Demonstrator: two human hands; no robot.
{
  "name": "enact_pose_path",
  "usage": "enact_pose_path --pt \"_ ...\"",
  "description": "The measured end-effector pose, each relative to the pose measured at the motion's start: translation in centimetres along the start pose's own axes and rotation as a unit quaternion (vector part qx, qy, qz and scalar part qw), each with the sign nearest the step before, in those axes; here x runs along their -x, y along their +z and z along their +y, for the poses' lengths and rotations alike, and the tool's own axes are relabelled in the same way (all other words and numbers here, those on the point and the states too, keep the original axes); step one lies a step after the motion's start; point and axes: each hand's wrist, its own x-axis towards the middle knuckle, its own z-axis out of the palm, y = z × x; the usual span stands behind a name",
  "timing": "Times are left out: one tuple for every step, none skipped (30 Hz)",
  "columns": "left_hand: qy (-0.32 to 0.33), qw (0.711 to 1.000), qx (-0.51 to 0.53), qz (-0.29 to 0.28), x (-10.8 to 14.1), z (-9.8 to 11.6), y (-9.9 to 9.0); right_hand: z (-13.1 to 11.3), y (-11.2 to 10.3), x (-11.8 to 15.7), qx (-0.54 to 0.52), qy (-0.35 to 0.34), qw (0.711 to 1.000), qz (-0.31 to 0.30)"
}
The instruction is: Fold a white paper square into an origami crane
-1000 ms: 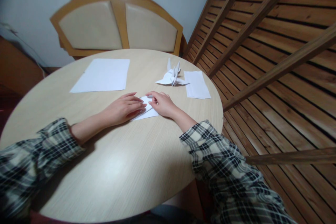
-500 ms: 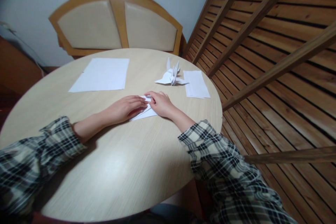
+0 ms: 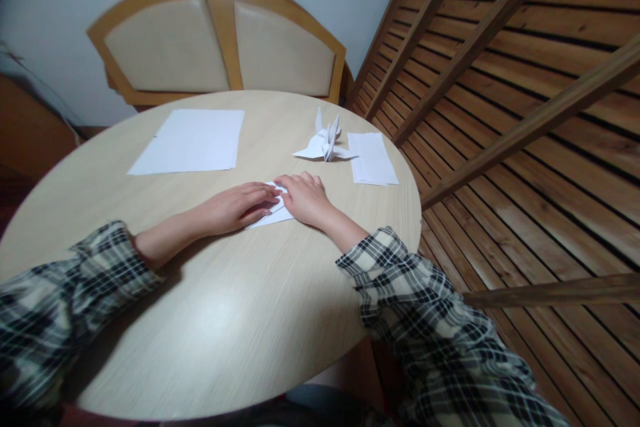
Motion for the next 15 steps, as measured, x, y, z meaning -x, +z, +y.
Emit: enact_pose_path --pt "-0.007 1.0 0.01 -0.001 0.0 -0.01 -0.05 0.04 0.05 0.04 0.002 -0.002 1.0 0.0" --pt "-0.014 1.0 0.02 0.002 0.0 -0.03 -0.08 0.1 0.1 0.07 0.003 -0.004 1.0 0.001" --pt "-0.02 0.999 0.03 0.006 0.01 -0.06 -0.09 0.15 0.15 0.1 0.004 -0.006 1.0 0.002" --pt "-0.024 0.999 0.04 0.011 0.01 -0.09 -0.07 0.2 0.19 0.12 0.004 -0.009 1.0 0.003" --pt "-0.027 0.998 0.049 0.018 0.02 -0.11 -0.04 0.24 0.22 0.13 0.004 -0.01 1.0 0.003" --pt "-0.031 0.998 0.058 0.024 0.02 -0.12 0.0 0.27 0.23 0.13 0.005 -0.011 1.0 0.003" --pt "-0.036 0.997 0.065 0.031 0.01 -0.11 0.06 0.28 0.23 0.13 0.005 -0.011 1.0 0.003" --pt "-0.041 0.996 0.071 0.036 0.0 -0.09 0.11 0.28 0.22 0.13 0.006 -0.011 1.0 0.002" --pt "-0.046 0.995 0.075 0.041 0.0 -0.06 0.17 0.24 0.2 0.12 0.007 -0.01 1.0 0.001" --pt "-0.049 0.995 0.077 0.043 -0.01 -0.02 0.22 0.19 0.17 0.12 0.008 -0.008 1.0 0.0" --pt "-0.052 0.995 0.075 0.043 -0.02 0.03 0.27 0.11 0.13 0.13 0.01 -0.006 1.0 -0.001" --pt "-0.055 0.995 0.071 0.042 -0.03 0.06 0.31 0.01 0.1 0.15 0.012 -0.005 1.0 -0.002" --pt "-0.058 0.995 0.065 0.039 -0.04 0.1 0.34 -0.09 0.07 0.18 0.015 -0.005 1.0 -0.003" --pt "-0.059 0.996 0.059 0.037 -0.05 0.12 0.37 -0.19 0.04 0.23 0.018 -0.006 1.0 -0.003" --pt "-0.06 0.996 0.055 0.037 -0.05 0.14 0.4 -0.28 0.01 0.3 0.023 -0.007 1.0 0.0"
